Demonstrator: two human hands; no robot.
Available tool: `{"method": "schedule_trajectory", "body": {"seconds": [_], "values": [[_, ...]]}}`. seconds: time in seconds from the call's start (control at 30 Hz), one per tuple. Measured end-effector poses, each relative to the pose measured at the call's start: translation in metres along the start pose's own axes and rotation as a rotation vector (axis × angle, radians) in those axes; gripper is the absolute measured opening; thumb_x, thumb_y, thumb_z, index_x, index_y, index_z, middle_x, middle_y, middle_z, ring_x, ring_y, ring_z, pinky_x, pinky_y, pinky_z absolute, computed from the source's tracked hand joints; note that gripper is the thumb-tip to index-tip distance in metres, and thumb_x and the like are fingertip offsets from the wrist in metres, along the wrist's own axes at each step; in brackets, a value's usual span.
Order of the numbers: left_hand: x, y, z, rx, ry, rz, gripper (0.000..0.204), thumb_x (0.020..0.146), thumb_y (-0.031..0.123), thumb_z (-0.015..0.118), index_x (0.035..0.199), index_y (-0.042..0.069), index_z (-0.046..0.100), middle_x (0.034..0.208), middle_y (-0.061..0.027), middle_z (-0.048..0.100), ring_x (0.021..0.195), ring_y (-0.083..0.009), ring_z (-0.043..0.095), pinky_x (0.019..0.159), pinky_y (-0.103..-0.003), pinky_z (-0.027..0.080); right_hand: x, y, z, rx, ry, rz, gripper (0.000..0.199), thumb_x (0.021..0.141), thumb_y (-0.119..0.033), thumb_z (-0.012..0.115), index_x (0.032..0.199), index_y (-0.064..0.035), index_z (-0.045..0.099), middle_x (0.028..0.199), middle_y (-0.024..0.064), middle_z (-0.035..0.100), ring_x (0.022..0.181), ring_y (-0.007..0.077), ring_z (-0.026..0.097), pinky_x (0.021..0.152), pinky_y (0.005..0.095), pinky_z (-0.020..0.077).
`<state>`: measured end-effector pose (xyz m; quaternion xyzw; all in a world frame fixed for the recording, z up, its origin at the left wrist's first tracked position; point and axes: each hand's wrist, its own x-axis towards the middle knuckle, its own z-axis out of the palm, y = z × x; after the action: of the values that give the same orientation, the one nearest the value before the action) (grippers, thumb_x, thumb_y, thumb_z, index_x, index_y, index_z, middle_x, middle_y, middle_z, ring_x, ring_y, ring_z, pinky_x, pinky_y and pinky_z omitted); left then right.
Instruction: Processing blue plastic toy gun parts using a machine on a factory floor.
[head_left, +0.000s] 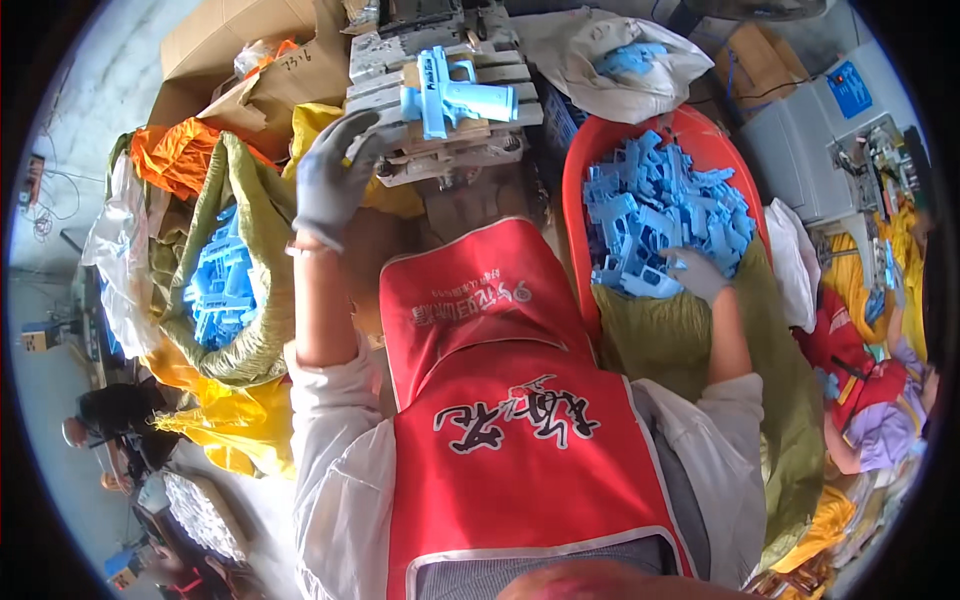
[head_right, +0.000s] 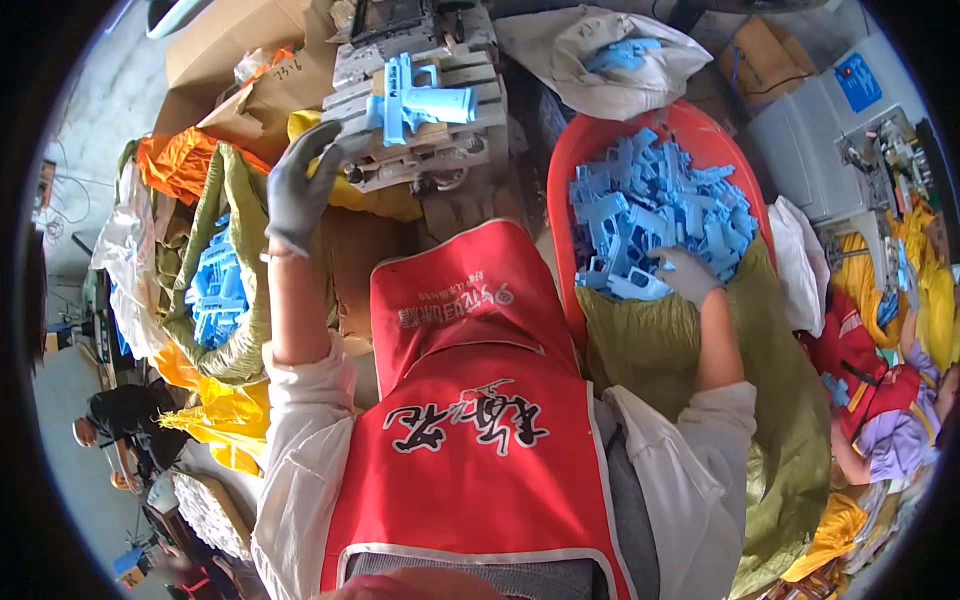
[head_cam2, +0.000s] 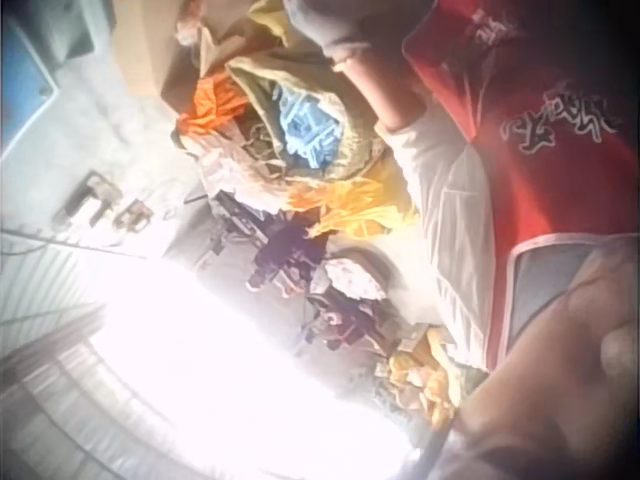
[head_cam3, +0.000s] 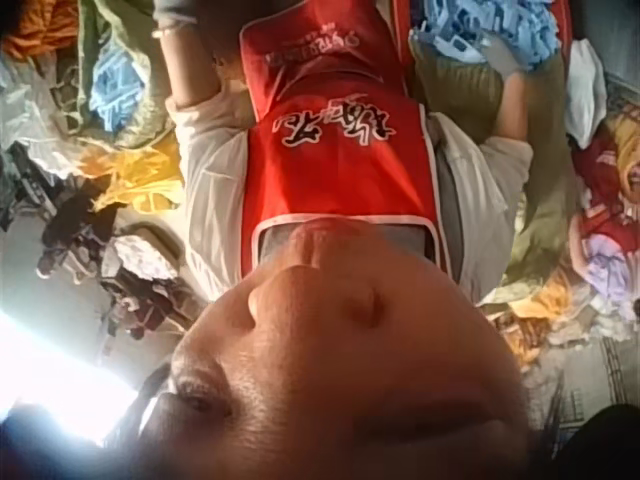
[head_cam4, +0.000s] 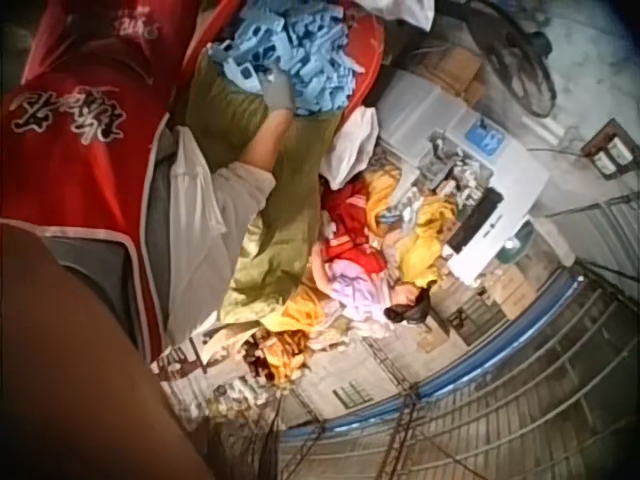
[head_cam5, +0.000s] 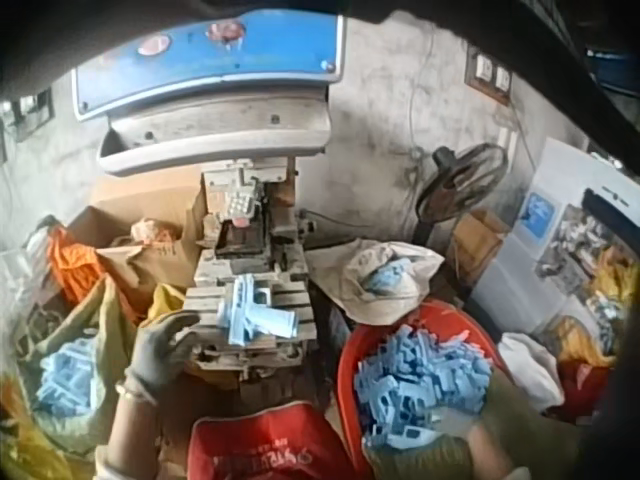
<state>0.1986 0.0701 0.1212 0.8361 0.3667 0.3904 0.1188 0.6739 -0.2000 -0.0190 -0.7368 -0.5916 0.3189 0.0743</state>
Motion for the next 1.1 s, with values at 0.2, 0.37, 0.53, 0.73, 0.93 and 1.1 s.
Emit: {"method": "schedule_trajectory", "body": {"seconds": [0.2,0.37,0.53,0.73,0.93,1.1], "values": [[0.054,-0.012,0.026,-0.147,-0.316,0.007,0.034,0.078,0.015,0.068,0.11,0.006,0.059,0.101,-0.0134,0.065,0.094,-0.0308,0.062,0.08,-0.035,0.048,-0.032,-0.029,-0.051,0.275,0.255,-0.111,0.035,0.075,-0.003,0.057,0.11,-0.0031,0.058,0.106,0.0076,0.055,0.088,0.0187,0.056,0.076,0.0288,0.0465],[0.044,-0.019,0.014,-0.27,-0.068,0.064,0.03,0.081,0.013,0.069,0.107,0.002,0.061,0.102,-0.0089,0.066,0.092,-0.0162,0.064,0.082,-0.028,0.048,0.006,-0.106,-0.067,0.938,0.58,-0.23,0.039,0.084,-0.008,0.055,0.122,-0.0029,0.05,0.116,0.0056,0.052,0.098,0.0133,0.054,0.076,0.0245,0.0482],[-0.013,-0.052,-0.022,-0.631,0.266,-0.226,0.033,0.085,0.011,0.065,0.114,-0.002,0.058,0.113,-0.0093,0.061,0.099,-0.0159,0.059,0.088,-0.028,0.046,0.091,-0.228,-0.06,1.148,0.447,-0.595,0.034,0.087,-0.016,0.061,0.118,-0.0028,0.053,0.115,0.0081,0.054,0.105,0.0166,0.055,0.08,0.0298,0.0533],[-0.086,-0.043,-0.082,-0.533,0.447,-0.385,0.032,0.088,0.007,0.061,0.117,-0.004,0.054,0.116,-0.011,0.058,0.106,-0.0178,0.055,0.093,-0.029,0.042,0.145,-0.283,-0.051,1.097,0.282,-0.473,0.03,0.083,-0.009,0.065,0.111,-0.0009,0.059,0.084,0.0032,0.061,0.068,0.0071,0.058,0.057,0.0207,0.0523],[-0.126,-0.062,-0.101,-0.344,0.596,-0.438,0.027,0.092,0.012,0.055,0.114,-0.003,0.058,0.109,-0.0072,0.062,0.098,-0.0121,0.055,0.09,-0.027,0.042,0.136,-0.313,-0.052,0.593,0.381,-0.348,0.023,0.085,-0.014,0.063,0.107,-0.0081,0.065,0.074,0.002,0.063,0.058,0.0044,0.054,0.045,0.0191,0.0387],[-0.151,-0.067,-0.11,-0.241,0.651,-0.49,0.029,0.093,0.015,0.053,0.115,-0.003,0.058,0.11,-0.0089,0.062,0.098,-0.0151,0.055,0.089,-0.028,0.042,0.131,-0.283,-0.051,0.581,0.254,-0.688,0.049,0.09,-0.024,0.059,0.134,-0.0087,0.044,0.084,0.0001,0.057,0.064,0.0062,0.046,0.055,0.0219,0.0404]]}}
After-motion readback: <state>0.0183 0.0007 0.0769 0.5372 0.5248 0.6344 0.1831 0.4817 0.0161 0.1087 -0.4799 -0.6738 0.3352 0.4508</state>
